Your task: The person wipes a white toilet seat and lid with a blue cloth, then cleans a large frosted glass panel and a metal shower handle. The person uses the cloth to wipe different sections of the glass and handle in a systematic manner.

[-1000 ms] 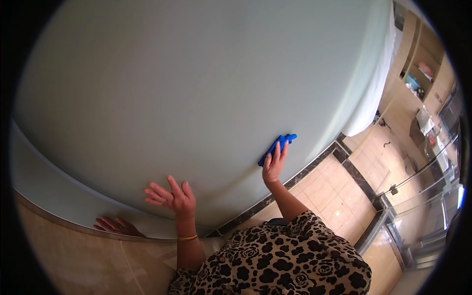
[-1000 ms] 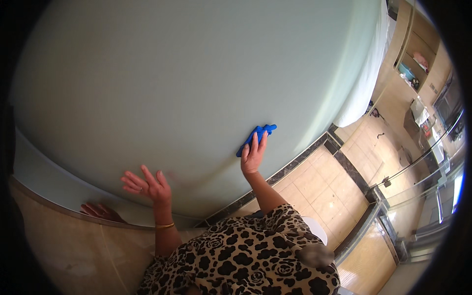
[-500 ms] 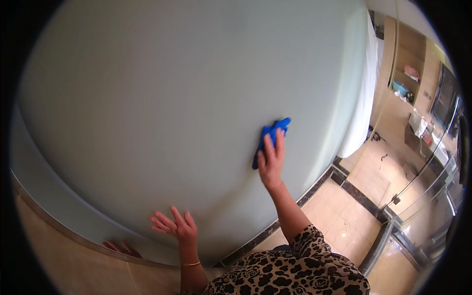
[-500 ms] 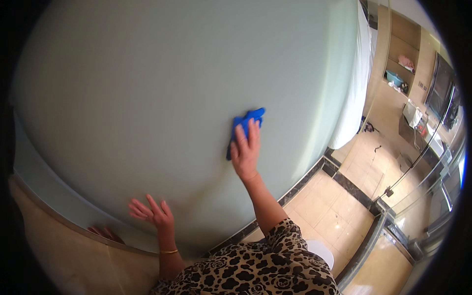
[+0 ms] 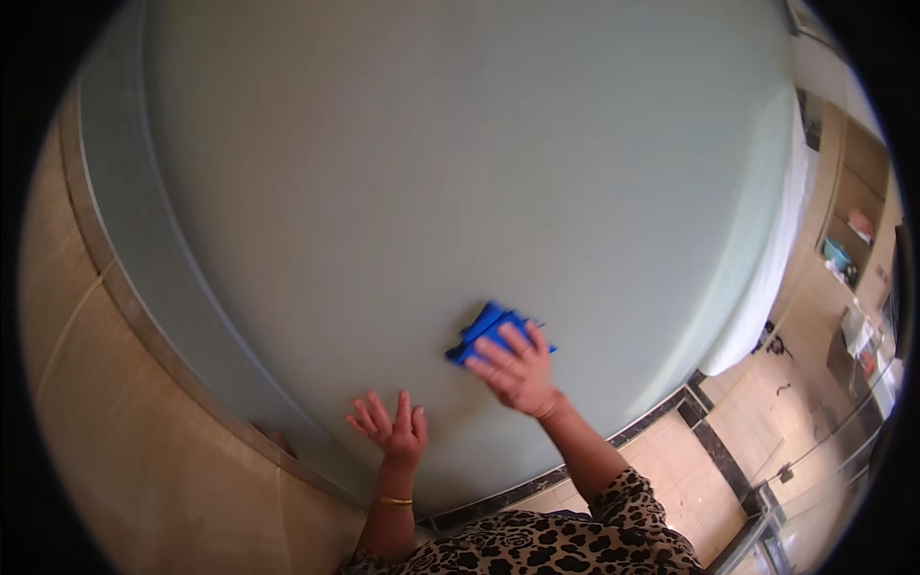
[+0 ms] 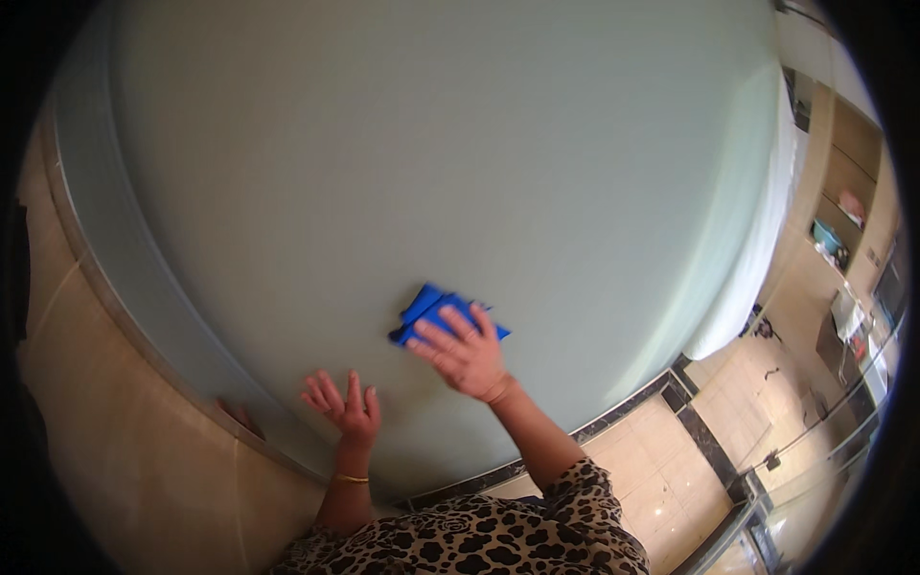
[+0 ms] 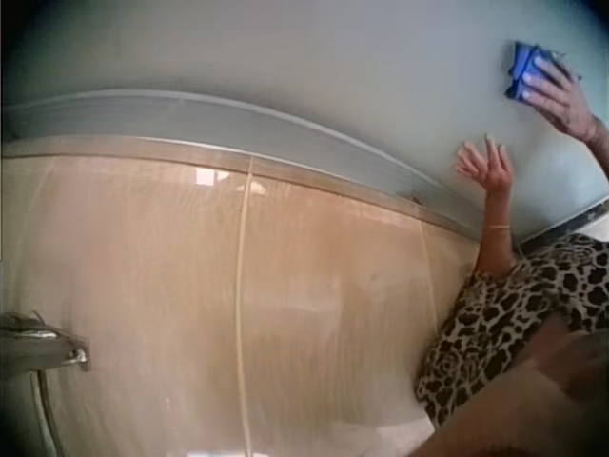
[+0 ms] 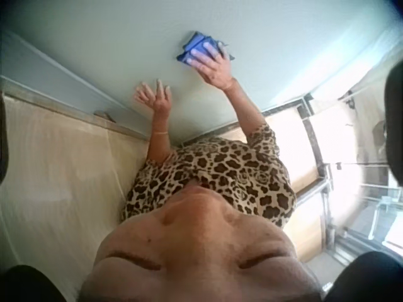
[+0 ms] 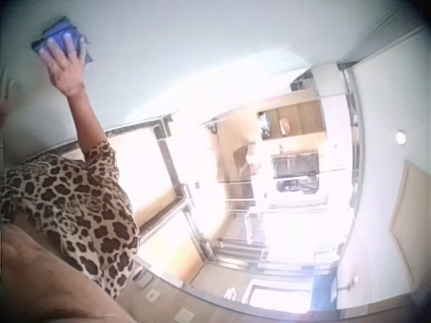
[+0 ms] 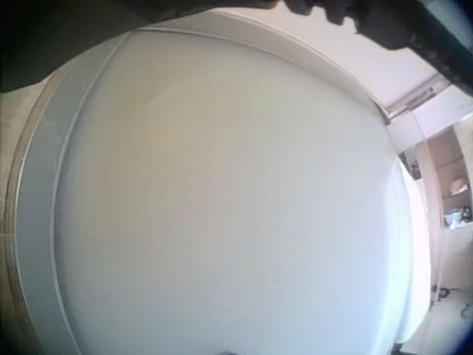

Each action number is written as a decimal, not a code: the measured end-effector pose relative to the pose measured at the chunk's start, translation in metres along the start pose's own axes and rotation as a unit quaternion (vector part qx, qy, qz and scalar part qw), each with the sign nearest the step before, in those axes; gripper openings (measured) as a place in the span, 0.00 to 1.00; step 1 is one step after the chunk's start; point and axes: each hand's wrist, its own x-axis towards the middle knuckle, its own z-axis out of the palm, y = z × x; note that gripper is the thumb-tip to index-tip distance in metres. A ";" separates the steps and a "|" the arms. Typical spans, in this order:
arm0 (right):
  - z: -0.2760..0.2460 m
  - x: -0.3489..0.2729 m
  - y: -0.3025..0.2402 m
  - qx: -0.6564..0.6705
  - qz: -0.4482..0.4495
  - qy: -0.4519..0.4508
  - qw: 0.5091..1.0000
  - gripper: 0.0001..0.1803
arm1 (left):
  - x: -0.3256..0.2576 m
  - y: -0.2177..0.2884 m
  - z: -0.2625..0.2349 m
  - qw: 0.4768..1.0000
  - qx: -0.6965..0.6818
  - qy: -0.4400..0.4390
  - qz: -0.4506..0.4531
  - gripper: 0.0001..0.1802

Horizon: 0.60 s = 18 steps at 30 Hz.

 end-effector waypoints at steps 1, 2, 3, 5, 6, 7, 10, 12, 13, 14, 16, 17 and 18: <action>-0.006 0.014 0.010 -0.011 0.016 0.009 1.000 0.26 | 0.001 0.001 -0.001 1.000 -0.005 0.003 -0.001 0.23; -0.011 0.032 0.016 -0.002 0.043 0.051 0.998 0.29 | -0.001 -0.002 -0.002 1.000 -0.001 0.006 -0.001 0.23; -0.017 0.051 0.023 0.019 0.089 0.088 0.992 0.33 | -0.001 -0.003 -0.002 1.000 -0.004 0.010 -0.001 0.22; -0.025 0.089 0.034 0.016 0.134 0.156 0.979 0.34 | -0.003 -0.004 -0.006 1.000 -0.014 0.011 -0.010 0.20; -0.025 0.101 0.037 -0.007 0.130 0.158 0.979 0.33 | -0.001 -0.002 -0.005 0.999 -0.027 0.013 -0.018 0.19; -0.024 0.107 0.036 -0.028 0.126 0.160 0.979 0.32 | 0.002 -0.001 -0.006 0.999 -0.039 0.015 -0.027 0.18; -0.005 0.094 0.005 -0.019 0.075 0.084 0.993 0.30 | 0.008 0.000 -0.017 0.995 -0.064 0.045 -0.059 0.14; 0.016 0.067 -0.022 0.004 0.004 0.022 1.000 0.27 | 0.017 -0.005 -0.026 0.994 -0.071 0.062 -0.060 0.12; 0.018 0.048 -0.029 0.007 -0.042 -0.021 0.999 0.25 | 0.022 -0.003 -0.025 0.992 -0.084 0.070 -0.062 0.10; 0.019 0.037 -0.036 0.012 -0.088 -0.060 0.994 0.23 | 0.027 -0.002 -0.027 0.990 -0.104 0.070 -0.062 0.11; 0.018 0.034 -0.038 0.018 -0.133 -0.062 0.989 0.22 | 0.035 -0.008 -0.033 0.988 -0.128 0.070 -0.059 0.12; 0.016 0.039 -0.039 0.024 -0.157 -0.059 0.986 0.21 | 0.035 -0.011 -0.037 0.988 -0.126 0.067 -0.059 0.12; 0.014 0.049 -0.034 0.028 -0.168 -0.069 0.983 0.22 | 0.036 -0.011 -0.039 0.988 -0.126 0.063 -0.060 0.14</action>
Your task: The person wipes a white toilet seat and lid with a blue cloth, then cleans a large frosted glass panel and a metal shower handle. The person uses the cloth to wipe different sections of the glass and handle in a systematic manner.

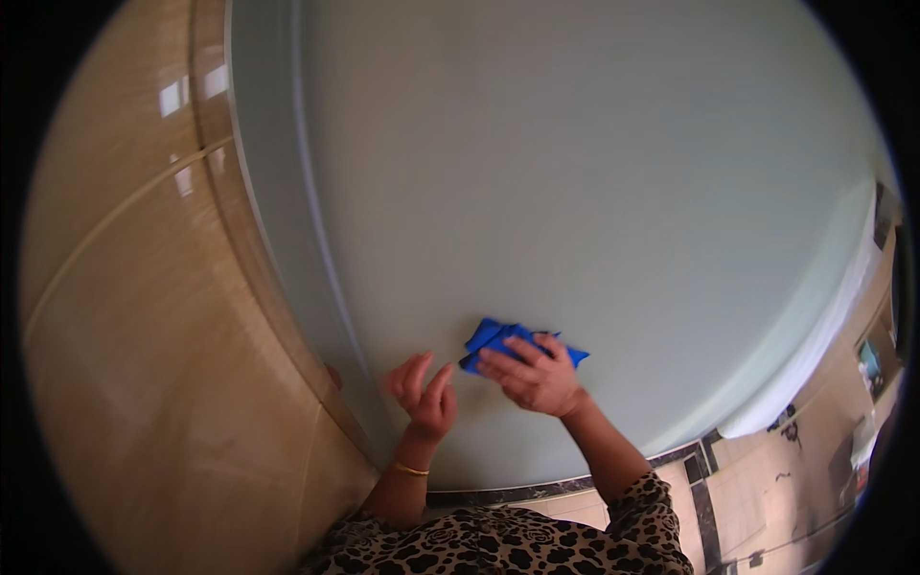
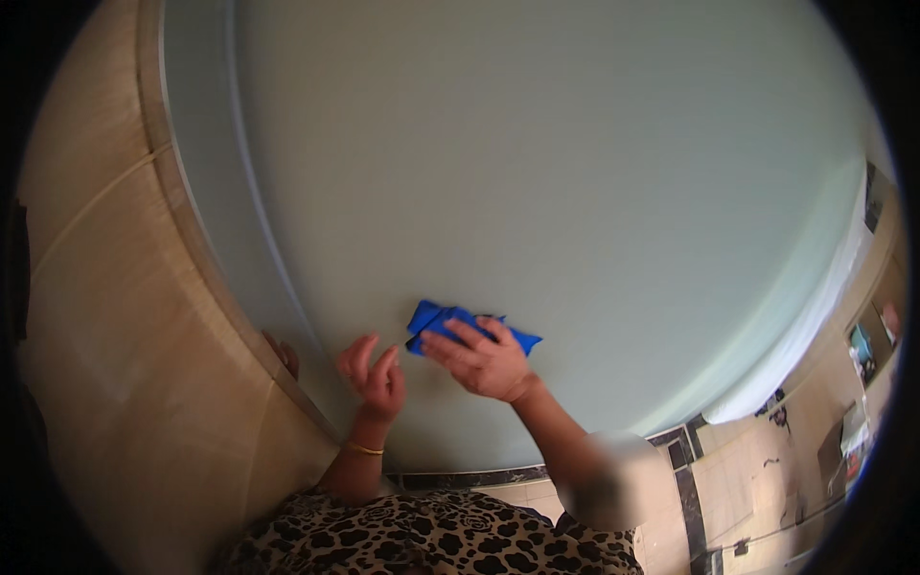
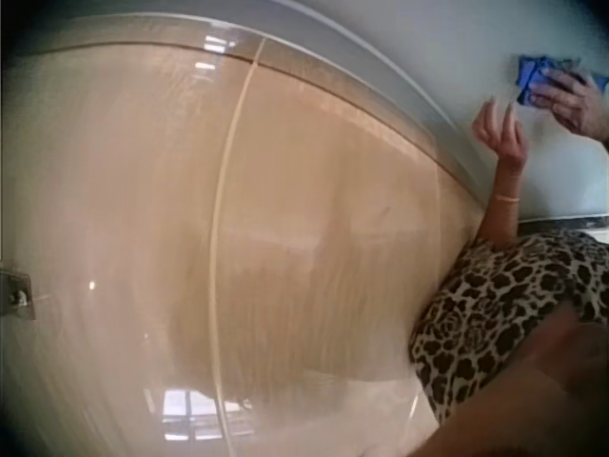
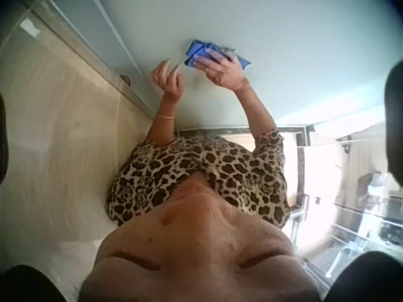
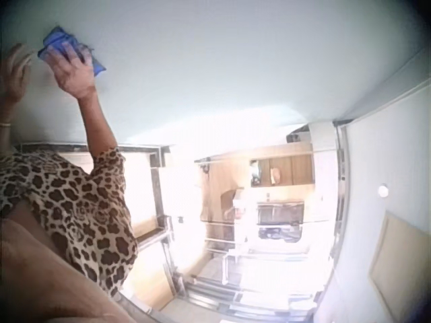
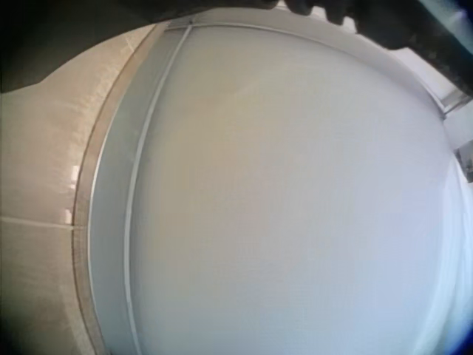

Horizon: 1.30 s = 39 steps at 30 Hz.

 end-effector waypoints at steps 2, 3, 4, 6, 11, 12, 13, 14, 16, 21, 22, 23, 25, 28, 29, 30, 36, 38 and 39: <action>-0.010 0.025 0.015 -0.008 0.039 0.027 0.999 0.24 | 0.006 0.003 -0.003 1.000 0.001 0.006 -0.005 0.17; -0.016 0.044 0.022 -0.008 0.064 0.064 0.996 0.24 | 0.005 0.002 -0.006 1.000 0.000 0.011 -0.006 0.16; -0.024 0.064 0.029 -0.011 0.090 0.097 0.991 0.25 | 0.004 0.001 -0.007 1.000 -0.007 0.018 -0.008 0.16; -0.031 0.100 0.039 -0.012 0.123 0.133 0.983 0.26 | 0.001 0.001 -0.005 0.999 -0.023 0.030 -0.015 0.17; -0.009 0.142 0.005 0.003 0.072 0.085 0.994 0.25 | 0.010 0.017 -0.021 0.997 -0.043 0.063 -0.006 0.15; -0.001 0.138 -0.003 0.000 0.048 0.062 0.997 0.26 | 0.011 0.022 -0.021 0.996 -0.056 0.068 0.000 0.15; 0.004 0.135 -0.014 0.021 0.027 0.036 0.999 0.25 | 0.015 0.024 -0.025 0.996 -0.058 0.073 0.012 0.15; 0.019 0.127 -0.024 0.021 -0.001 0.026 0.999 0.26 | 0.020 0.027 -0.028 0.995 -0.064 0.079 0.024 0.14; 0.045 0.095 -0.043 0.077 -0.054 -0.057 0.994 0.28 | 0.024 0.034 -0.032 0.994 -0.071 0.071 0.034 0.14; 0.090 -0.002 -0.095 -0.067 -0.267 -0.127 0.953 0.18 | 0.028 0.012 -0.033 0.999 -0.037 0.021 0.014 0.12; 0.092 -0.017 -0.091 0.067 -0.236 -0.136 0.960 0.19 | 0.027 0.011 -0.028 0.999 -0.032 0.013 0.007 0.12; 0.088 -0.025 -0.082 0.090 -0.198 -0.106 0.970 0.19 | 0.026 0.008 -0.025 1.000 -0.018 0.003 -0.002 0.12; 0.066 -0.047 -0.058 0.143 -0.129 -0.049 0.980 0.20 | 0.024 0.008 -0.018 1.000 0.006 -0.022 -0.013 0.13; 0.031 -0.066 -0.018 0.043 -0.021 0.004 0.999 0.19 | 0.012 0.010 -0.008 0.998 0.034 -0.056 -0.013 0.15; 0.022 -0.063 -0.005 0.004 0.020 0.058 0.998 0.19 | 0.009 0.006 -0.003 0.997 0.057 -0.046 0.003 0.15; 0.012 -0.064 0.010 -0.020 0.061 0.087 0.994 0.18 | 0.005 0.004 0.003 0.996 0.078 -0.038 0.018 0.16; -0.009 -0.033 0.043 -0.056 0.369 0.272 0.887 0.20 | -0.036 -0.018 0.023 0.986 0.131 -0.039 0.099 0.17; -0.007 -0.008 0.038 -0.068 0.364 0.262 0.891 0.21 | -0.037 -0.019 0.022 0.986 0.127 -0.038 0.100 0.16; -0.005 0.005 0.034 -0.073 0.359 0.259 0.894 0.22 | -0.038 -0.022 0.022 0.989 0.110 -0.025 0.098 0.15</action>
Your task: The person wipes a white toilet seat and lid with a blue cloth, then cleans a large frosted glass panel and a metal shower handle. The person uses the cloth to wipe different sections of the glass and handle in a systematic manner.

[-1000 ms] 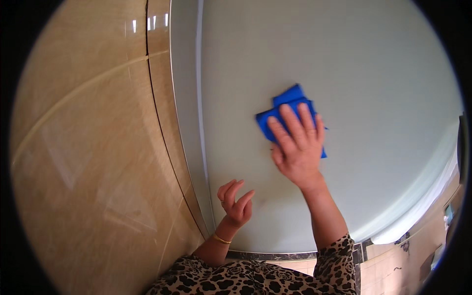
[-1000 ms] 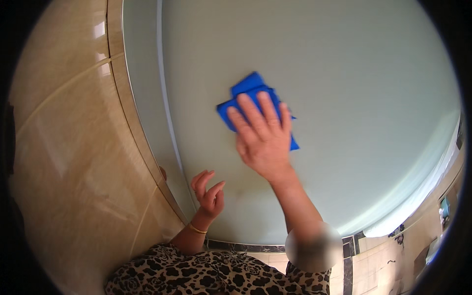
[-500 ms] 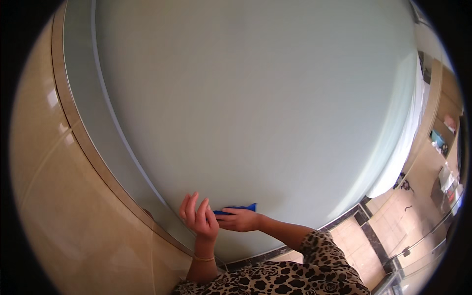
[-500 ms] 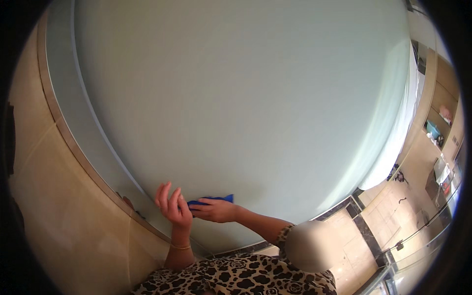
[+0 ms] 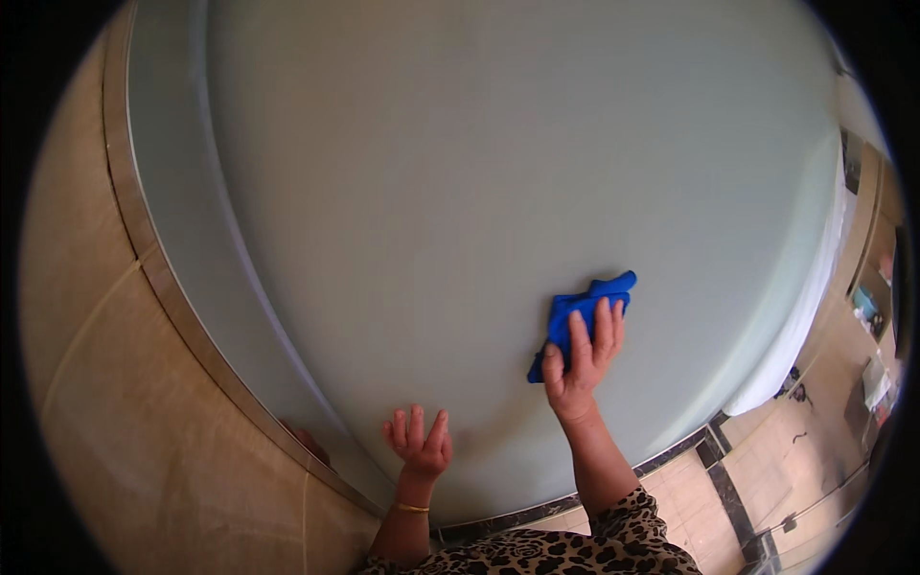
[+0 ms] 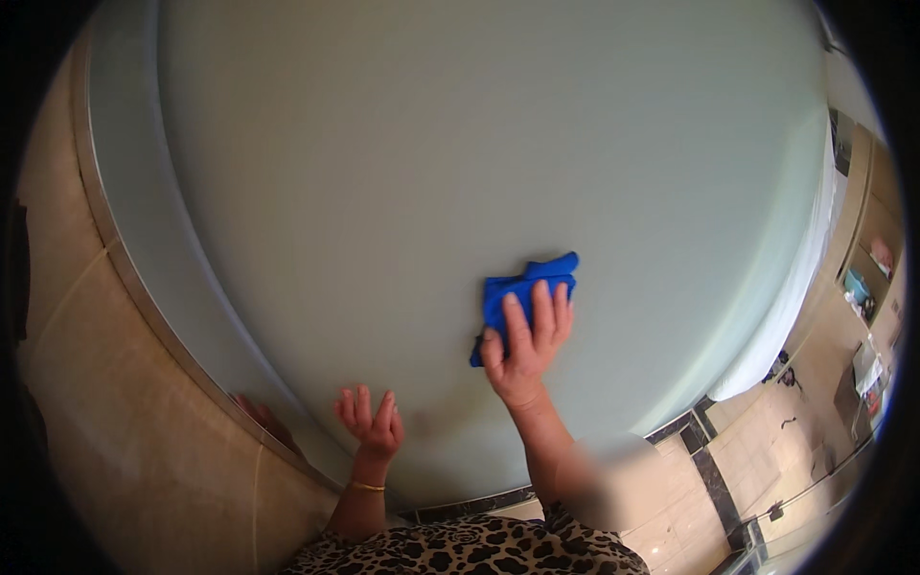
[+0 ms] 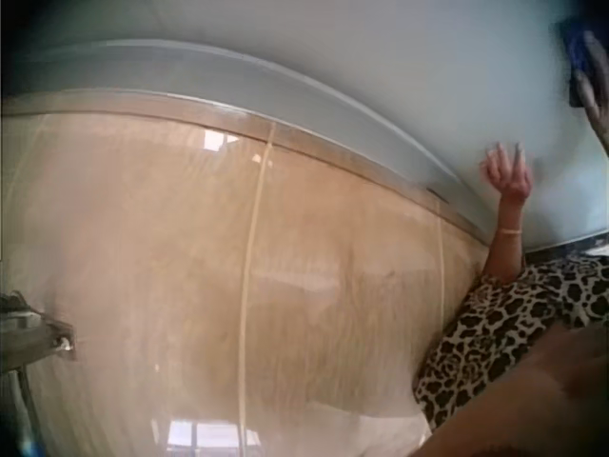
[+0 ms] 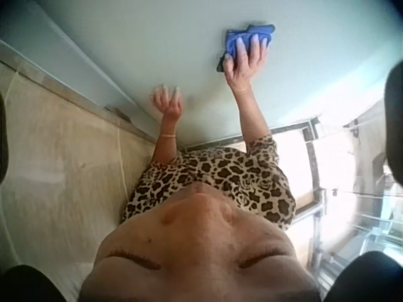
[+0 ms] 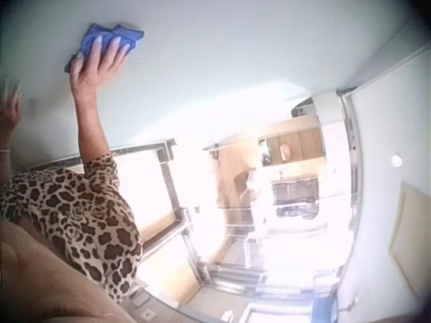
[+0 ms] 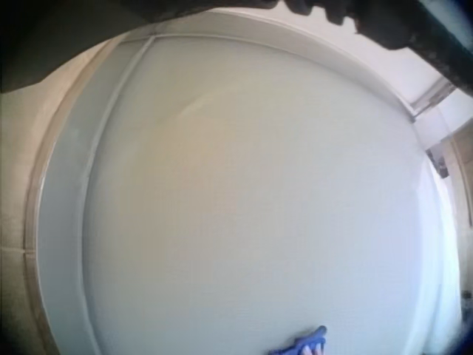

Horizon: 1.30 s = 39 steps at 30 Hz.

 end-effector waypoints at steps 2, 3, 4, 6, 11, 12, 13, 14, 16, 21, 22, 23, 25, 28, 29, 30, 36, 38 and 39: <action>0.010 0.013 -0.024 0.006 -0.064 -0.032 0.997 0.22 | -0.003 -0.003 0.000 0.999 -0.024 0.026 -0.011 0.14; 0.016 0.019 -0.035 0.014 -0.092 -0.043 0.995 0.22 | -0.005 -0.002 0.000 0.999 -0.039 0.026 -0.017 0.14; 0.022 0.028 -0.048 0.025 -0.120 -0.050 0.991 0.22 | -0.003 -0.001 0.001 0.998 -0.051 0.029 -0.021 0.14; 0.030 0.044 -0.071 0.049 -0.140 -0.065 0.987 0.23 | 0.003 0.002 -0.001 0.996 -0.069 0.038 -0.030 0.13; 0.045 0.061 -0.121 0.097 -0.234 -0.153 0.955 0.23 | 0.023 0.007 -0.022 0.984 -0.148 0.052 -0.086 0.10; 0.046 0.059 -0.127 0.111 -0.263 -0.188 0.940 0.23 | 0.028 0.008 -0.030 0.983 -0.151 0.062 -0.088 0.10; 0.046 0.054 -0.129 0.128 -0.298 -0.204 0.924 0.22 | 0.036 0.012 -0.039 0.981 -0.159 0.072 -0.089 0.09; 0.048 0.045 -0.129 0.144 -0.331 -0.220 0.906 0.21 | 0.043 0.016 -0.046 0.978 -0.168 0.081 -0.090 0.09; 0.050 0.022 -0.126 0.158 -0.387 -0.270 0.867 0.20 | 0.058 0.020 -0.056 0.971 -0.190 0.117 -0.080 0.09; 0.039 -0.029 -0.104 0.149 -0.437 -0.301 0.835 0.20 | 0.065 0.019 -0.058 0.978 -0.182 0.073 -0.075 0.10; 0.036 -0.026 -0.098 0.153 -0.412 -0.300 0.846 0.20 | 0.064 0.017 -0.057 0.982 -0.155 0.059 -0.088 0.10; 0.030 -0.020 -0.088 0.156 -0.388 -0.299 0.858 0.19 | 0.063 0.017 -0.055 0.985 -0.129 0.046 -0.101 0.11; 0.019 -0.008 -0.066 0.125 -0.326 -0.204 0.914 0.17 | 0.066 0.014 -0.045 0.987 -0.119 0.012 -0.105 0.17; -0.006 -0.004 0.004 0.047 -0.217 -0.113 0.969 0.18 | 0.070 0.017 -0.031 0.995 -0.013 -0.061 -0.073 0.20; -0.014 -0.006 0.031 0.032 -0.173 -0.080 0.981 0.18 | 0.059 0.015 -0.022 0.997 0.000 -0.056 -0.046 0.21; -0.022 -0.014 0.058 0.007 -0.147 -0.063 0.987 0.17 | 0.047 0.012 -0.016 0.997 0.020 -0.065 -0.035 0.20; -0.056 -0.019 0.115 -0.059 0.041 0.023 0.997 0.21 | -0.012 0.013 0.002 0.993 0.040 -0.110 -0.014 0.19; -0.055 -0.014 0.110 -0.045 0.070 0.046 0.995 0.22 | -0.014 0.021 0.002 0.992 0.035 -0.120 0.000 0.20; -0.052 -0.015 0.104 -0.035 0.077 0.050 0.995 0.22 | -0.017 0.023 -0.002 0.992 0.027 -0.121 -0.012 0.20</action>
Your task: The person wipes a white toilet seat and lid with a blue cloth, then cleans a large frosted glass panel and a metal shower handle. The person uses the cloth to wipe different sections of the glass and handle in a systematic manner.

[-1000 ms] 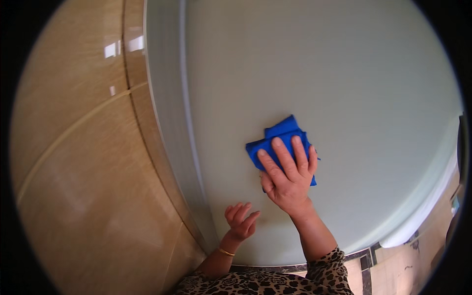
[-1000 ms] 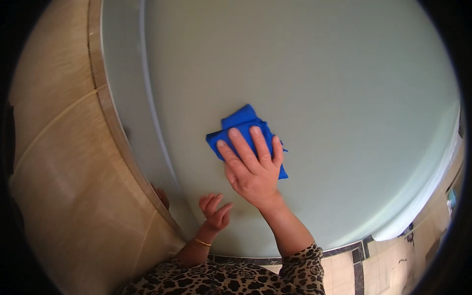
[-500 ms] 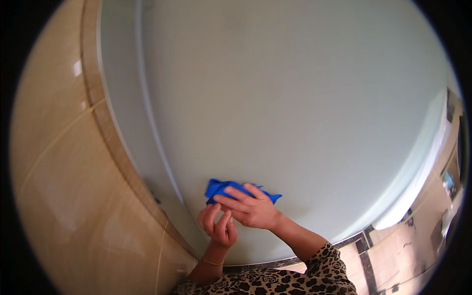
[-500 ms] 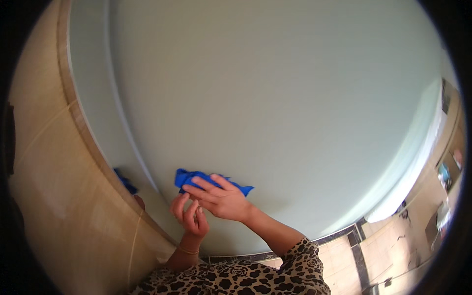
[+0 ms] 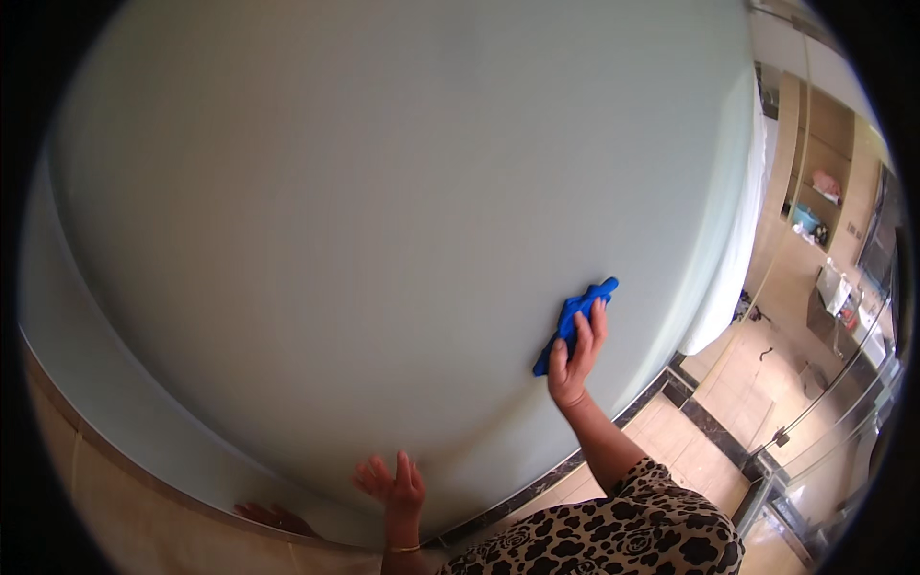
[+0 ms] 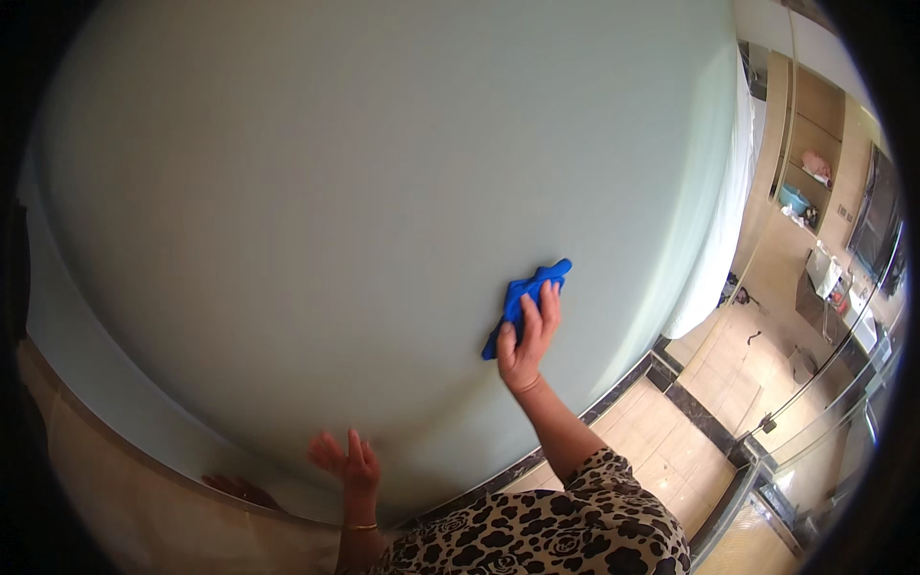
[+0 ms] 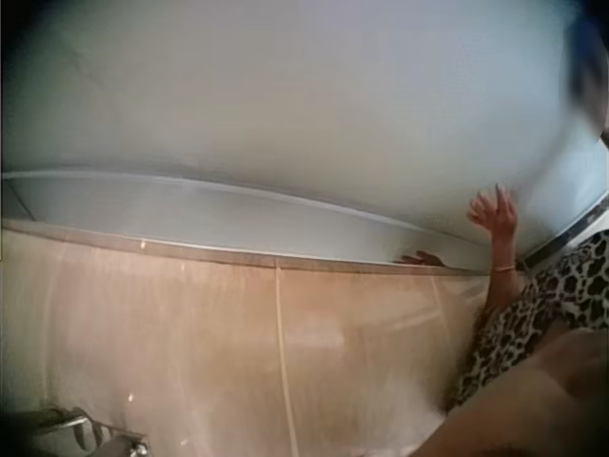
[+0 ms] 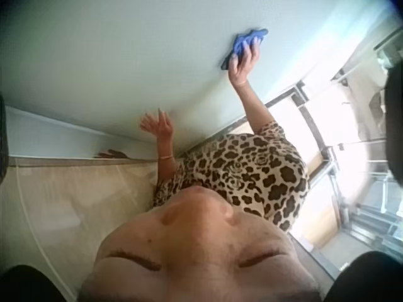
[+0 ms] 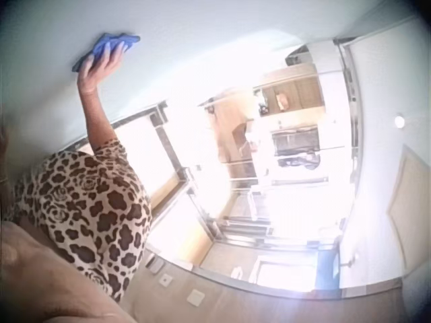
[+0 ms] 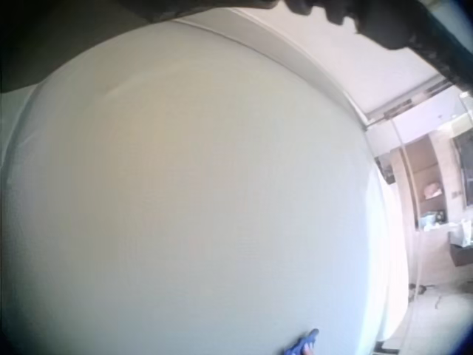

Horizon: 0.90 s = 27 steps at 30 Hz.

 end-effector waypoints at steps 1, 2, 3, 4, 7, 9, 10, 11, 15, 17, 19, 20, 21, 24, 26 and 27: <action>0.003 -0.005 -0.006 0.008 0.009 0.004 1.000 0.23 | -0.005 0.000 -0.002 1.000 -0.011 -0.003 -0.009 0.19; 0.007 -0.009 -0.013 0.018 -0.020 -0.015 1.000 0.23 | -0.007 0.001 -0.002 1.000 -0.023 -0.006 -0.018 0.19; 0.011 -0.012 -0.022 0.025 -0.049 -0.032 0.998 0.24 | -0.004 0.003 -0.005 0.998 -0.052 -0.005 -0.039 0.19; 0.013 -0.014 -0.033 0.031 -0.087 -0.066 0.994 0.24 | 0.000 0.007 -0.012 0.995 -0.084 -0.007 -0.058 0.19; 0.027 -0.008 -0.082 0.069 -0.210 -0.165 0.961 0.26 | 0.025 0.018 -0.029 0.990 -0.114 0.011 -0.084 0.19; 0.033 -0.006 -0.102 0.089 -0.264 -0.180 0.944 0.26 | 0.046 0.034 -0.032 0.988 -0.124 0.014 -0.086 0.19; 0.032 -0.005 -0.101 0.091 -0.275 -0.195 0.937 0.26 | 0.057 0.043 -0.034 0.988 -0.127 0.008 -0.088 0.20; 0.032 0.001 -0.095 0.095 -0.285 -0.211 0.930 0.25 | 0.067 0.053 -0.034 0.988 -0.129 0.001 -0.088 0.20; 0.022 0.022 -0.045 0.095 -0.248 -0.151 0.952 0.26 | 0.096 0.094 -0.030 0.988 -0.142 -0.017 -0.064 0.19; 0.010 0.032 -0.008 0.085 -0.228 -0.147 0.959 0.25 | 0.106 0.113 -0.027 0.988 -0.145 -0.015 -0.050 0.17; 0.000 0.038 0.027 0.067 -0.204 -0.131 0.968 0.25 | 0.110 0.131 -0.018 0.992 -0.118 -0.034 -0.035 0.16; -0.005 0.039 0.043 0.061 -0.194 -0.124 0.971 0.25 | 0.111 0.139 -0.013 0.993 -0.104 -0.045 -0.027 0.16; -0.009 0.042 0.059 0.054 -0.185 -0.113 0.975 0.25 | 0.116 0.147 -0.007 0.993 -0.110 -0.034 -0.023 0.15; -0.027 0.047 0.112 0.040 -0.162 -0.108 0.980 0.25 | 0.134 0.173 0.009 0.993 -0.121 -0.005 -0.004 0.15; -0.043 0.045 0.153 0.008 -0.140 -0.106 0.984 0.22 | 0.144 0.191 0.013 0.991 -0.132 0.007 0.014 0.15; -0.051 0.045 0.174 -0.001 -0.123 -0.086 0.989 0.21 | 0.150 0.200 0.017 0.990 -0.138 0.008 0.014 0.15</action>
